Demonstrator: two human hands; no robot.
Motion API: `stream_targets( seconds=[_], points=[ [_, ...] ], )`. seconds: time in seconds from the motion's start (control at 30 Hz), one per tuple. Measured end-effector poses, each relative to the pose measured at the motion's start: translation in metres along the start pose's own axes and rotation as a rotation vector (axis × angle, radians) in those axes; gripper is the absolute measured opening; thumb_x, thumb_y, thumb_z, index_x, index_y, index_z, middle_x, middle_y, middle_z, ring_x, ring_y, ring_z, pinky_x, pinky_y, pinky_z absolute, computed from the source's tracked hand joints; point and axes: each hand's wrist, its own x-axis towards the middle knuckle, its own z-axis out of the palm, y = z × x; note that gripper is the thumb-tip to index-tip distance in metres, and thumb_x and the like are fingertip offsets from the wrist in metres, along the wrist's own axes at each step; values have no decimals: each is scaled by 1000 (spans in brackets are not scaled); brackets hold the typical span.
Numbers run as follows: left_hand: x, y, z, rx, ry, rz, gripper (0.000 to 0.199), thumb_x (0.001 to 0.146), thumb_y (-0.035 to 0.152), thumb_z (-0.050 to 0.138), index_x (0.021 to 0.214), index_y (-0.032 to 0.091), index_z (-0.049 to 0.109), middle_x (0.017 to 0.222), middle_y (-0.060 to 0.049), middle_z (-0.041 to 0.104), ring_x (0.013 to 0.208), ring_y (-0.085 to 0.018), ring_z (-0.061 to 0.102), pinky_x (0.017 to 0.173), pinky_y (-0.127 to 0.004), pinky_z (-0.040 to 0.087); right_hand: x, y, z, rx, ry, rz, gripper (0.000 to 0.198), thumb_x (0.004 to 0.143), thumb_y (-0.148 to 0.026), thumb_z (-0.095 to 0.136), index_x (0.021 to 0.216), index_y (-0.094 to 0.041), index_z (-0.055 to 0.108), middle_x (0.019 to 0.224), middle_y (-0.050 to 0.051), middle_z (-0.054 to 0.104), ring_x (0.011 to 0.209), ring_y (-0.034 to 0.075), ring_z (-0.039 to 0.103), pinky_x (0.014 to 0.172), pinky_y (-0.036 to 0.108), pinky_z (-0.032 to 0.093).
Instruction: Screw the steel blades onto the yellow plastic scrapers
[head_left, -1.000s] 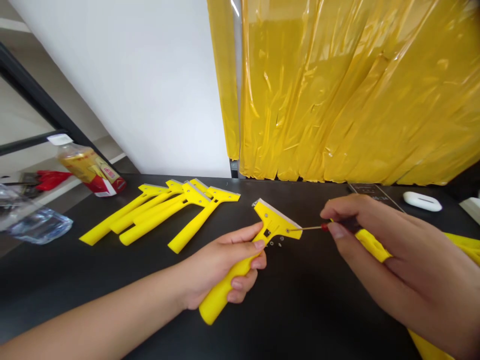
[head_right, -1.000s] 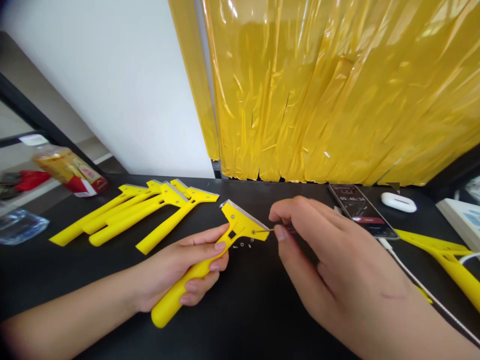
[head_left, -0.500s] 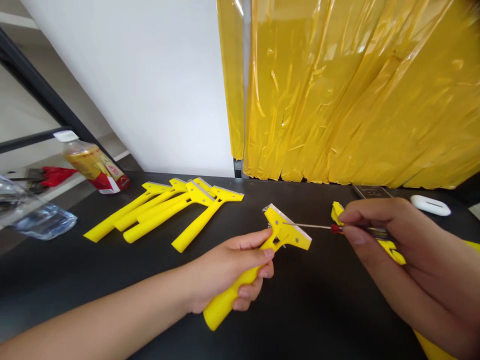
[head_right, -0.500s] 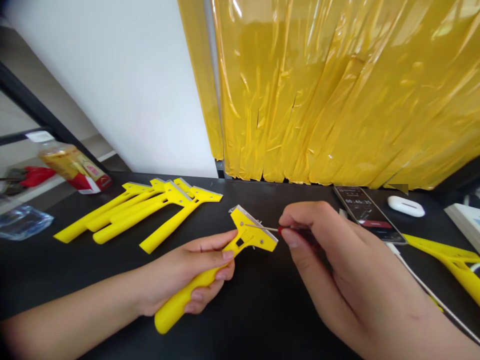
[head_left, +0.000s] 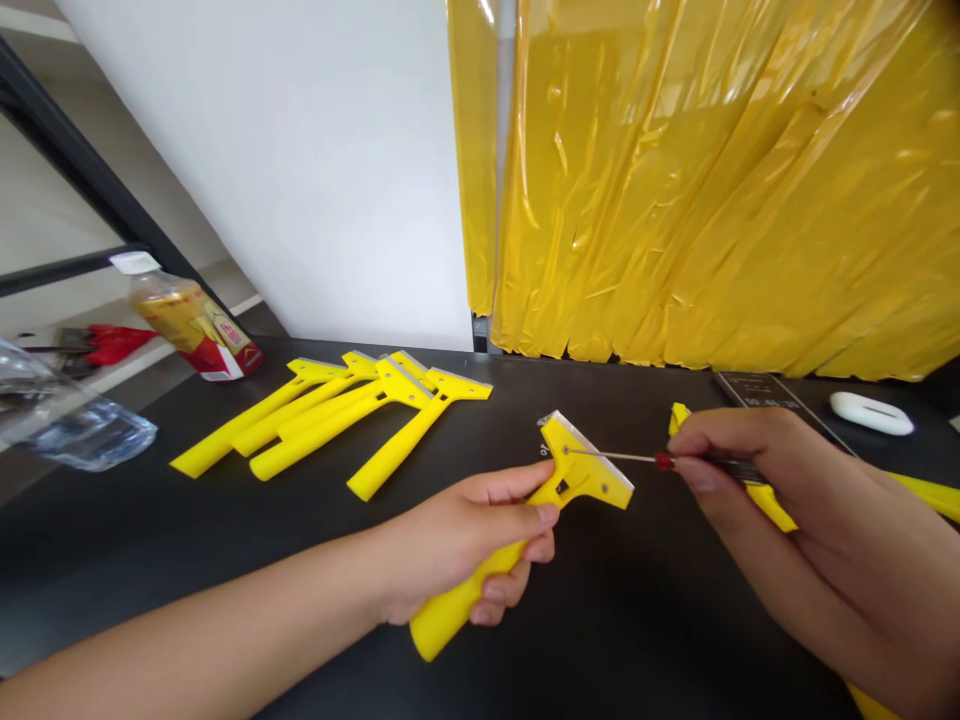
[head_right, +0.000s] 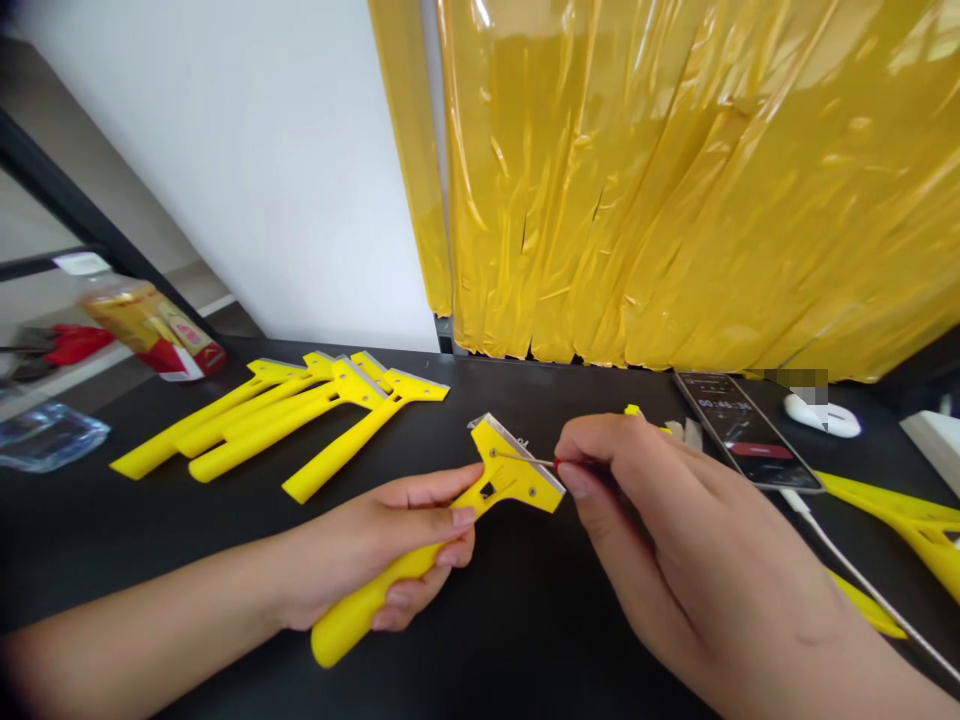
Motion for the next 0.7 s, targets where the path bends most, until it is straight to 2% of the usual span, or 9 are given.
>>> stream_targets(
  seconds=[0.17, 0.3, 0.43, 0.53, 0.63, 0.7],
  points=[
    [1, -3, 0, 57, 5, -3, 49, 106, 34, 65, 155, 35, 55, 89, 3, 56, 49, -4, 44, 43, -17, 34, 0, -4, -2, -26, -3, -8, 10, 113, -34, 51, 120, -30, 56, 95, -1, 75, 76, 18, 73, 64, 32, 50],
    [2, -4, 1, 98, 45, -13, 52, 107, 35, 65, 157, 36, 52, 89, 3, 57, 49, -4, 44, 43, -17, 35, 3, -13, -5, -68, -17, -39, 7, 113, -29, 47, 115, -30, 54, 87, -1, 72, 68, 18, 70, 63, 33, 49],
    [2, 0, 1, 67, 18, -9, 43, 107, 35, 64, 150, 31, 57, 86, 4, 54, 49, -3, 41, 42, -16, 32, 12, -17, -7, -121, -80, -86, 12, 109, -30, 51, 119, -30, 57, 101, 5, 76, 85, 26, 75, 77, 40, 56],
    [1, 3, -1, 46, -14, -8, 41, 108, 35, 64, 148, 32, 57, 86, 4, 54, 49, -4, 41, 42, -16, 32, 22, -17, -9, -134, -88, -75, 14, 111, -34, 47, 118, -28, 58, 100, 5, 76, 81, 26, 75, 72, 41, 55],
    [1, 2, -2, 34, -18, -6, 37, 107, 38, 65, 143, 31, 58, 85, 5, 52, 49, -3, 40, 43, -16, 31, 34, -22, -10, -127, -75, -71, 18, 111, -31, 43, 122, -27, 57, 104, 4, 76, 87, 24, 76, 76, 39, 55],
    [1, 2, -2, 32, -16, 0, 37, 107, 39, 65, 142, 30, 57, 84, 5, 52, 49, -3, 39, 42, -15, 31, 42, -26, -11, -169, -33, -40, 20, 110, -37, 45, 120, -27, 59, 94, 3, 76, 78, 24, 76, 69, 38, 53]
  ],
)
